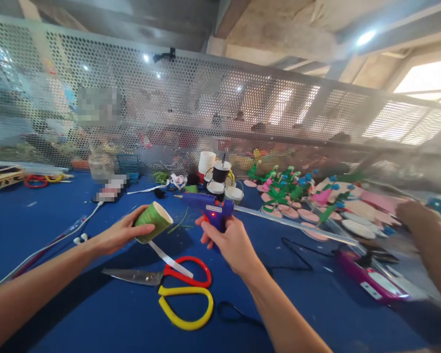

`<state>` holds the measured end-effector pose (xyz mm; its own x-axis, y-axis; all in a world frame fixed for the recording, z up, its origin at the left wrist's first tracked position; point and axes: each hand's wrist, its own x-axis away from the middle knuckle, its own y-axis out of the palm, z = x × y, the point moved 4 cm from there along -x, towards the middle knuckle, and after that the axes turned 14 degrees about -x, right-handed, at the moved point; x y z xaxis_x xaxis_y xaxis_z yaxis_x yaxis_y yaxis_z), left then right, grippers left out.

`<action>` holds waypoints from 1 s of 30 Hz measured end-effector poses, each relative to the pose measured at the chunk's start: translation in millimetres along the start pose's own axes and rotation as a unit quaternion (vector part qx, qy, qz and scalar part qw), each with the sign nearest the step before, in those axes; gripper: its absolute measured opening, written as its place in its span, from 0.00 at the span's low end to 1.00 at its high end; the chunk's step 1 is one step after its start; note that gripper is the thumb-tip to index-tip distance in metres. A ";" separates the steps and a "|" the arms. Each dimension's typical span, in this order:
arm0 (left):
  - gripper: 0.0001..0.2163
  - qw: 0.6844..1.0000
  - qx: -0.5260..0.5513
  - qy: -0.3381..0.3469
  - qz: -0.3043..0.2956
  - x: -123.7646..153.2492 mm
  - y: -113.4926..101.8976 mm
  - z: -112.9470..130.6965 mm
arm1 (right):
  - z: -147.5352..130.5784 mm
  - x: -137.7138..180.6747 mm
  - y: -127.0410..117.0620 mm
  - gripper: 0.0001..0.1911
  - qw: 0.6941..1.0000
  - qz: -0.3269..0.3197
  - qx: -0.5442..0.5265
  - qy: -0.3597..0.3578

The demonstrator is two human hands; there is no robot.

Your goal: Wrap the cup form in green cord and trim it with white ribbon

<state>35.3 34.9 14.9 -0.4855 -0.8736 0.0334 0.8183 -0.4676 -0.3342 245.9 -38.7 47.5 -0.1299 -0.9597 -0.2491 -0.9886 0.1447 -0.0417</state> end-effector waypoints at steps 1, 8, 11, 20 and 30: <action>0.28 1.000 -0.004 -0.005 0.010 -1.0 -1.5 -0.3 | 3.6 1.8 0.3 0.16 1.000 0.005 0.004 0.012; 0.24 0.998 -0.055 -0.001 0.027 -3.5 -4.1 -0.4 | 6.5 14.2 7.9 0.15 0.998 -0.002 0.061 0.015; 0.23 0.996 -0.082 0.010 0.030 -2.8 -5.1 2.2 | 5.3 16.0 9.0 0.12 0.995 -0.009 0.095 -0.009; 0.21 0.996 -0.074 0.028 0.040 -2.8 -7.1 4.1 | 4.0 15.7 8.0 0.11 0.991 -0.020 0.130 -0.018; 0.20 0.997 -0.053 0.018 0.051 -2.7 -8.9 4.5 | 9.6 15.7 3.1 0.13 0.989 -0.007 0.145 0.014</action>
<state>30.7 40.7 22.1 -0.4143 -0.9093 -0.0388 0.8275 -0.3586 -0.4320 241.5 -51.0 34.2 -0.1227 -0.9676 -0.2206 -0.9274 0.1909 -0.3217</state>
